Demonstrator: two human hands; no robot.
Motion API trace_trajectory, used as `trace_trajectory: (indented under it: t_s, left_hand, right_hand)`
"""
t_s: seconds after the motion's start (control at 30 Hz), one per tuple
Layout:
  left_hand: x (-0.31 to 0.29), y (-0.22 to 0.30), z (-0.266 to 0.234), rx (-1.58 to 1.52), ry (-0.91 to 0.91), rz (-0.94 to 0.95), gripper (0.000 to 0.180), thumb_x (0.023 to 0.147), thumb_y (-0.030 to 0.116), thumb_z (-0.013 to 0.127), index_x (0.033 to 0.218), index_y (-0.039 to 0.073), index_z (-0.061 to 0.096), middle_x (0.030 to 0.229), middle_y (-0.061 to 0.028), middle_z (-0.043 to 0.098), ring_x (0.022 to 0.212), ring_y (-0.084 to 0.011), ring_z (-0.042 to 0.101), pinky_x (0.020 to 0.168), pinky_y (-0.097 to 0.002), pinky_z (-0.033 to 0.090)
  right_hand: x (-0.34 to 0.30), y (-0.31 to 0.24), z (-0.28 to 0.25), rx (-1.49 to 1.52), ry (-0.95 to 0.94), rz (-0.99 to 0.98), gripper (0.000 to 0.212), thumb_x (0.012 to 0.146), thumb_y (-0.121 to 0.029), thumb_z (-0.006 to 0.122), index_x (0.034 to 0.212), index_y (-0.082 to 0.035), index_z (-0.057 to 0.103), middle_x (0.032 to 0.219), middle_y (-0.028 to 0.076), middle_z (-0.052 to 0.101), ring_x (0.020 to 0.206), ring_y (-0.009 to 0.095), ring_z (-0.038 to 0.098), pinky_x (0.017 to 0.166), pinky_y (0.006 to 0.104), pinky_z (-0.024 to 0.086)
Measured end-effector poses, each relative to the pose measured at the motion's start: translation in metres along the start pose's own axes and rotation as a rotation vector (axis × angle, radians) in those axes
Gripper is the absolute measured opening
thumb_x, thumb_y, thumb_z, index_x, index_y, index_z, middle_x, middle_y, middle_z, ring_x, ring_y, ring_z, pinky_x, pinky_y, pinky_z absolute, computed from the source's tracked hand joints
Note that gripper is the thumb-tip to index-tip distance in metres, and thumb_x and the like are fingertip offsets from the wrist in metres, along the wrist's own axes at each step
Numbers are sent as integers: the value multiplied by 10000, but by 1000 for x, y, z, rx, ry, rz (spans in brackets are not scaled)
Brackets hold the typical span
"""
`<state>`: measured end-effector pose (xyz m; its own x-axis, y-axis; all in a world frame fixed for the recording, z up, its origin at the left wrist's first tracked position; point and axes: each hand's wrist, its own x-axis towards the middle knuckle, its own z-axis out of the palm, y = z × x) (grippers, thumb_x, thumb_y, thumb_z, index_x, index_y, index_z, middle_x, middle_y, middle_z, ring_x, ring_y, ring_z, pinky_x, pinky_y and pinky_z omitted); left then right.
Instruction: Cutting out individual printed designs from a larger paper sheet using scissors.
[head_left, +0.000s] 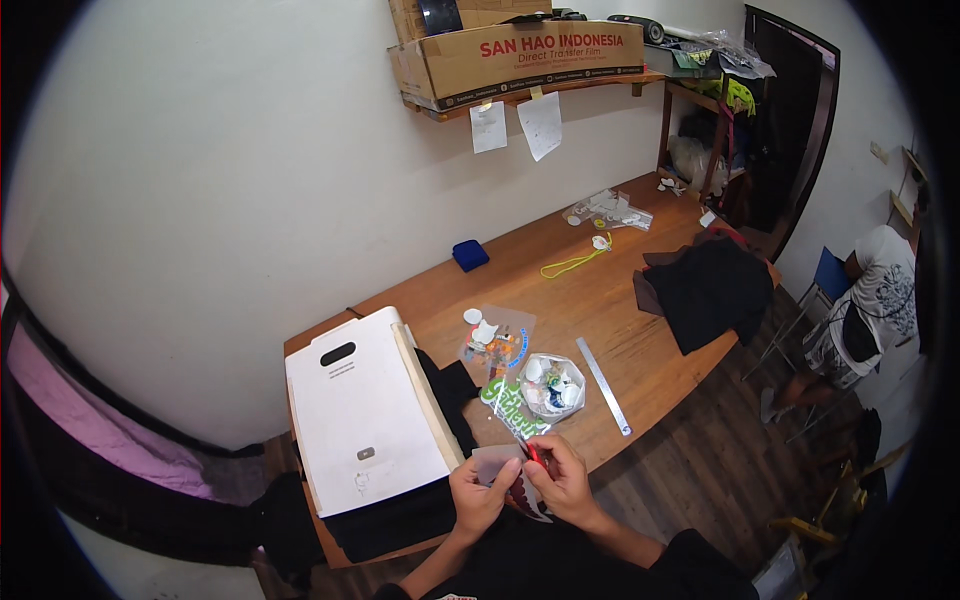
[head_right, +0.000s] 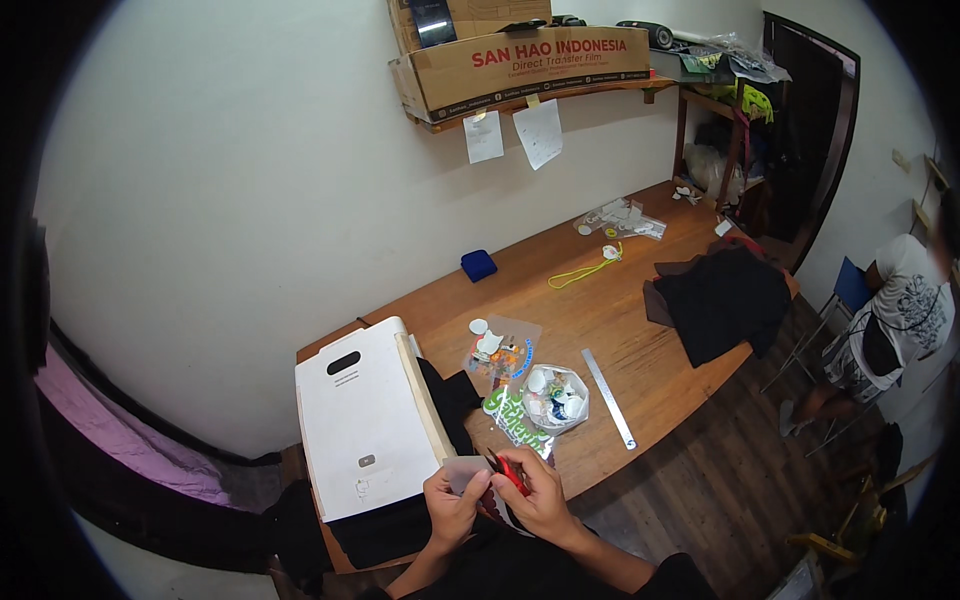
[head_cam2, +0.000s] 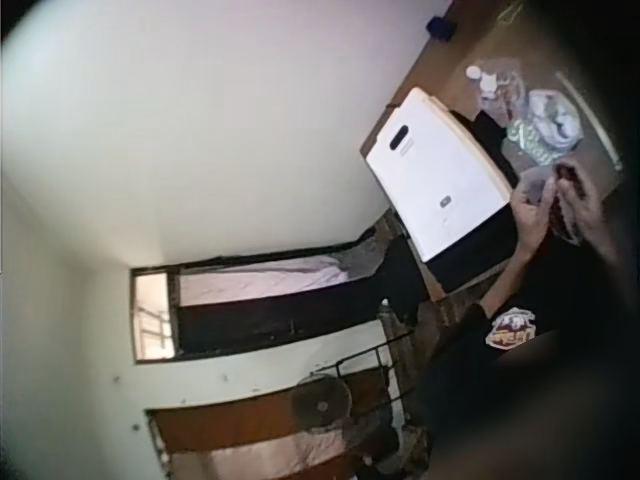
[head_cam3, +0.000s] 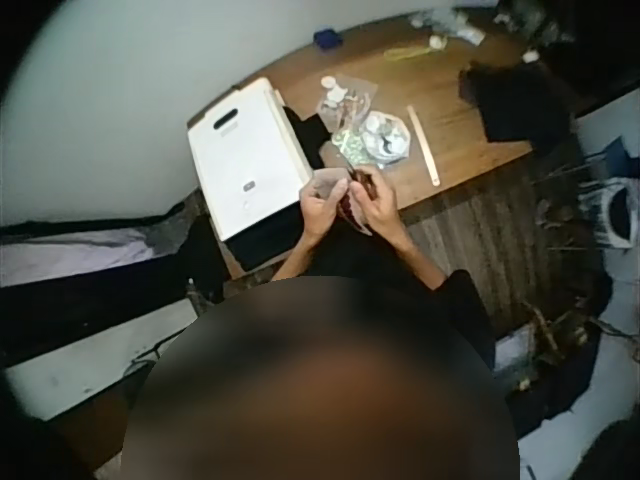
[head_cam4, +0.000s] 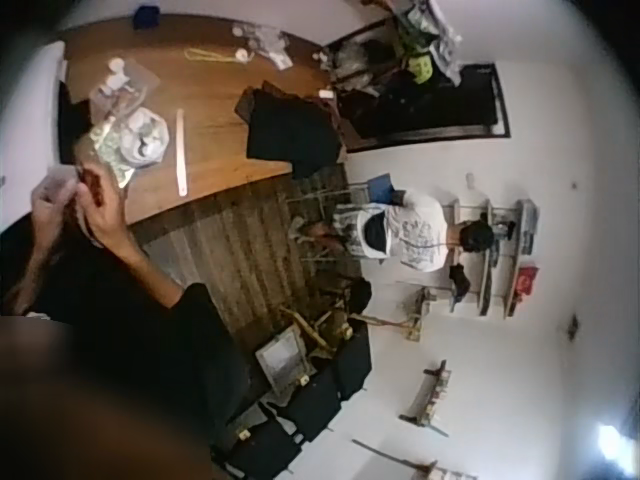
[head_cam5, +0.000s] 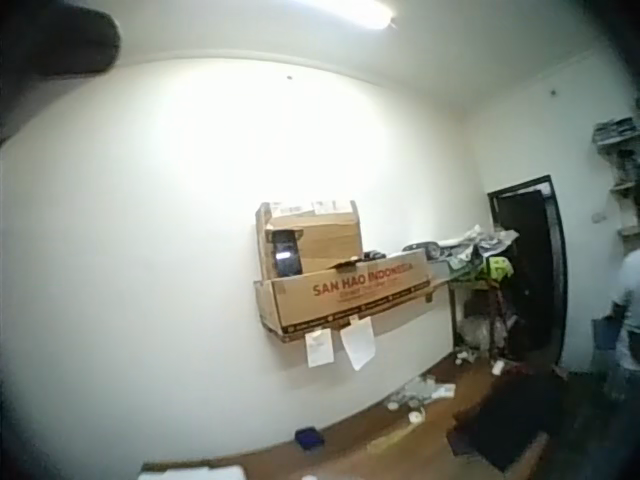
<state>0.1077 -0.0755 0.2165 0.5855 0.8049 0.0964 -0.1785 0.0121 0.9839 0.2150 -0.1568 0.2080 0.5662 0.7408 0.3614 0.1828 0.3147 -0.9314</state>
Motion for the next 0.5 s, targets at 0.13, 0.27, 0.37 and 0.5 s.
trace_trajectory:
  t_s: [0.13, 0.27, 0.37, 0.5]
  left_hand:
    - [1, 0, -1, 31, -6, 7, 107, 810, 87, 652, 851, -8, 624, 747, -16, 622, 660, -49, 549, 608, -190, 446]
    - [1, 3, 2, -10, -5, -8, 107, 809, 88, 653, 848, -7, 622, 739, -15, 621, 654, -49, 549, 605, -187, 446]
    - [2, 1, 3, -6, 5, 6, 99, 811, 81, 650, 850, -5, 621, 749, -19, 623, 660, -50, 551, 605, -187, 446]
    - [2, 4, 4, -25, 12, -8, 90, 813, 71, 643, 855, -5, 621, 762, -23, 625, 668, -51, 552, 611, -187, 447]
  right_hand:
    - [2, -3, 0, -11, 2, -8, 245, 829, -100, 604, 1017, 28, 513, 825, 96, 518, 720, 158, 503, 658, 258, 415]
    - [1, 2, 1, -8, 11, -12, 244, 828, -95, 603, 1017, 30, 514, 829, 98, 519, 724, 158, 504, 661, 255, 415]
    - [2, 2, 2, 24, 18, -12, 239, 830, -89, 601, 1016, 31, 513, 829, 96, 519, 726, 152, 502, 663, 252, 415]
    - [3, 1, 2, 28, 21, -4, 229, 834, -84, 596, 1013, 33, 513, 828, 93, 519, 730, 147, 503, 667, 250, 415]
